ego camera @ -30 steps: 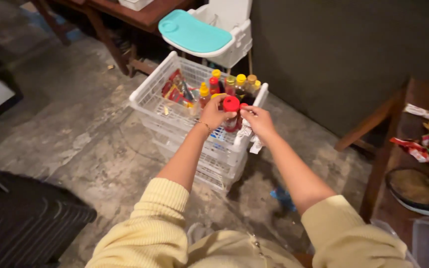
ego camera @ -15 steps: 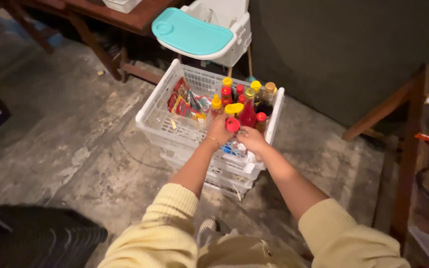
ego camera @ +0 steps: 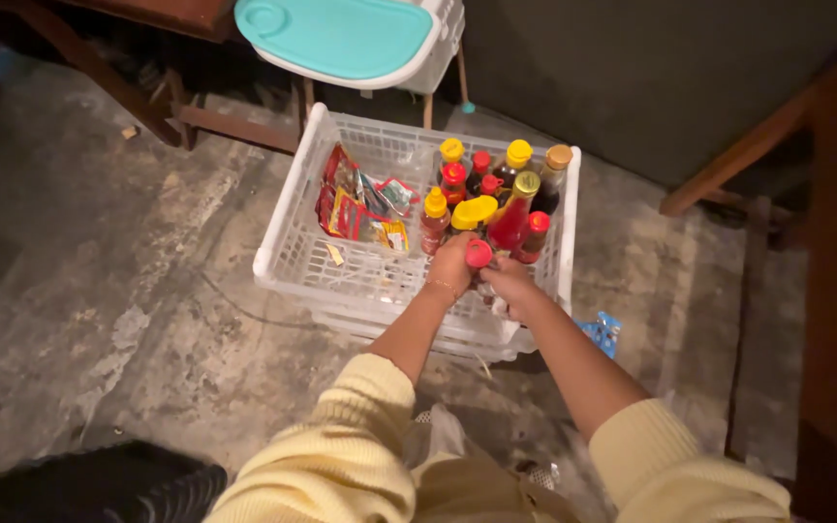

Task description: Organizing condiment bottles and snack packets into a storage basket and onto a table.

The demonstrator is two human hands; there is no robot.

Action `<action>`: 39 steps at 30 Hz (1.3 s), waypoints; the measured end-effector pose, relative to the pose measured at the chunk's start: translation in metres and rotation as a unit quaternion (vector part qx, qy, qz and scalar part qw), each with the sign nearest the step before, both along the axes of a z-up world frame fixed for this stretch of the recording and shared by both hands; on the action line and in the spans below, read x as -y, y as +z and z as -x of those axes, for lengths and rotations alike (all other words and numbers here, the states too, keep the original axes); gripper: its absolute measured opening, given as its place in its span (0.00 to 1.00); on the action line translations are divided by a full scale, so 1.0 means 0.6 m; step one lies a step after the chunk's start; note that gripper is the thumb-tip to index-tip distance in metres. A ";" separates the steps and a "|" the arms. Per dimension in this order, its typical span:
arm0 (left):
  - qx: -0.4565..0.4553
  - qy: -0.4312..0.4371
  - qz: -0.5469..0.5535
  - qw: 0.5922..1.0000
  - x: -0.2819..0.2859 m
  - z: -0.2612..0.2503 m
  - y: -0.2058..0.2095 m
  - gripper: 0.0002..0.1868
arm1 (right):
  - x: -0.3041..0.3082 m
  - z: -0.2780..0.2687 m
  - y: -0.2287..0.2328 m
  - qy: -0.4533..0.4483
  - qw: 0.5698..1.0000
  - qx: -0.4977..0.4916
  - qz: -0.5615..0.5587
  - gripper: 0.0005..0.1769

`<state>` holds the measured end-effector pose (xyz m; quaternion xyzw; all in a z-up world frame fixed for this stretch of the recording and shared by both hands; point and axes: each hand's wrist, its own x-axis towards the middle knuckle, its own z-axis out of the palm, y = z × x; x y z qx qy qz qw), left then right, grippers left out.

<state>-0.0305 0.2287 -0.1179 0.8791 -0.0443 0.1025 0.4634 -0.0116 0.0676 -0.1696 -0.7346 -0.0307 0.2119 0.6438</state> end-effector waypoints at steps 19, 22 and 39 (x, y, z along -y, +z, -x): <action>0.021 -0.148 0.091 0.985 -0.049 0.030 0.050 0.38 | -0.063 0.066 0.128 -0.131 0.946 0.184 0.231 0.29; 0.045 -0.110 0.095 0.988 -0.068 0.009 0.037 0.48 | -0.081 0.086 0.184 -0.142 0.906 0.312 0.249 0.27; 0.025 -0.068 0.062 0.995 -0.029 0.013 0.040 0.23 | -0.051 0.083 0.278 0.008 0.817 0.333 0.470 0.32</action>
